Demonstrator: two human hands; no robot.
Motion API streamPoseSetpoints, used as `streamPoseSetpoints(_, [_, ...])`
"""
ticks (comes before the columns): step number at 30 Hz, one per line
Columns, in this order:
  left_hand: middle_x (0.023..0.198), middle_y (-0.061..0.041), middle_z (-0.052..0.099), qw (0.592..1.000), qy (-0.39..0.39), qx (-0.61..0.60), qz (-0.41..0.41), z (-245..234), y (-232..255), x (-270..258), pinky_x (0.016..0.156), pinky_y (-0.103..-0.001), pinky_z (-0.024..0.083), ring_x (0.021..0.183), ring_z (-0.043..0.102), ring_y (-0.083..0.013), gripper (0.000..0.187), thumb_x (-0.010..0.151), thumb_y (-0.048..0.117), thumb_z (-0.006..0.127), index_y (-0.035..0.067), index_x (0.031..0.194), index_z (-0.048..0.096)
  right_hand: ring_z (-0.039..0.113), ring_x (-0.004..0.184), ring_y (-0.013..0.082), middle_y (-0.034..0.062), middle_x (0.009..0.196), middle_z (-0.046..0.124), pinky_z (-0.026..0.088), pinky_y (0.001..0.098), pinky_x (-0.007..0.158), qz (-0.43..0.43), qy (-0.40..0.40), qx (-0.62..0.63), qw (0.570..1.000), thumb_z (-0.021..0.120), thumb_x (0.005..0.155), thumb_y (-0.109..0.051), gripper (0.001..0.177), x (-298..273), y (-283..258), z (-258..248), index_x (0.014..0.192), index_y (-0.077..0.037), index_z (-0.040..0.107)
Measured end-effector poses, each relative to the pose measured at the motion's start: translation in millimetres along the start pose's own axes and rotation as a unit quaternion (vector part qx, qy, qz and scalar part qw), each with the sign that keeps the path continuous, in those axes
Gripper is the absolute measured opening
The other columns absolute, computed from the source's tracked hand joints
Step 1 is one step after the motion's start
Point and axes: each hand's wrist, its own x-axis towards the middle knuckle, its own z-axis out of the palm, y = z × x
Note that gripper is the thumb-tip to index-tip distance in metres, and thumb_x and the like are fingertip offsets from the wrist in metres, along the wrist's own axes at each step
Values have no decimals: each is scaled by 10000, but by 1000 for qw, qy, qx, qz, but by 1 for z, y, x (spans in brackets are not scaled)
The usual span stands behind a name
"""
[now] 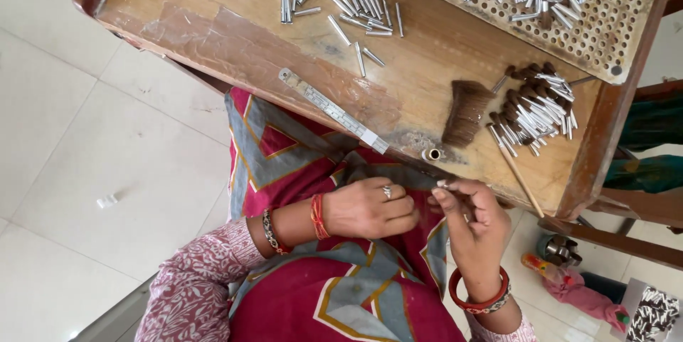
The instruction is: Assembling small metal components by inserting thin rods into metal tubes at a workbench.
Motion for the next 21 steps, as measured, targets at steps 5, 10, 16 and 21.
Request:
streamPoseSetpoints(5, [1172, -131, 686, 991, 64, 109, -46, -36, -21, -23, 939, -371, 578, 1072, 684, -258, 224, 966, 171, 796, 7, 1078, 692, 724, 890, 139, 95, 1039, 752, 565, 261, 794, -166, 5, -287, 944, 749, 908, 29, 227, 4, -13, 28, 1129, -24, 768])
streamPoseSetpoints(10, [1300, -136, 673, 976, 61, 169, -124, -69, -38, -32, 1079, -425, 541, 1215, 662, -285, 329, 948, 178, 812, 7, 1208, 706, 733, 905, 160, 87, 1043, 753, 573, 267, 812, -236, 13, -301, 924, 772, 902, 41, 266, 13, -4, 45, 1148, -61, 768])
streamPoseSetpoints(16, [1380, -133, 651, 973, 33, 154, -170, -73, -45, -41, 1156, -462, 489, 1311, 622, -288, 398, 944, 188, 778, 22, 1293, 682, 731, 937, 206, 84, 1069, 750, 575, 305, 829, -296, 11, -348, 890, 777, 898, 48, 278, 23, -2, 55, 1151, -67, 766])
streamPoseSetpoints(21, [1398, -125, 646, 973, 33, 145, -174, -72, -46, -43, 1170, -457, 480, 1321, 619, -279, 399, 952, 172, 763, 33, 1315, 678, 724, 933, 205, 85, 1064, 746, 574, 308, 820, -305, 7, -365, 879, 777, 906, 48, 278, 27, 3, 57, 1160, -64, 763])
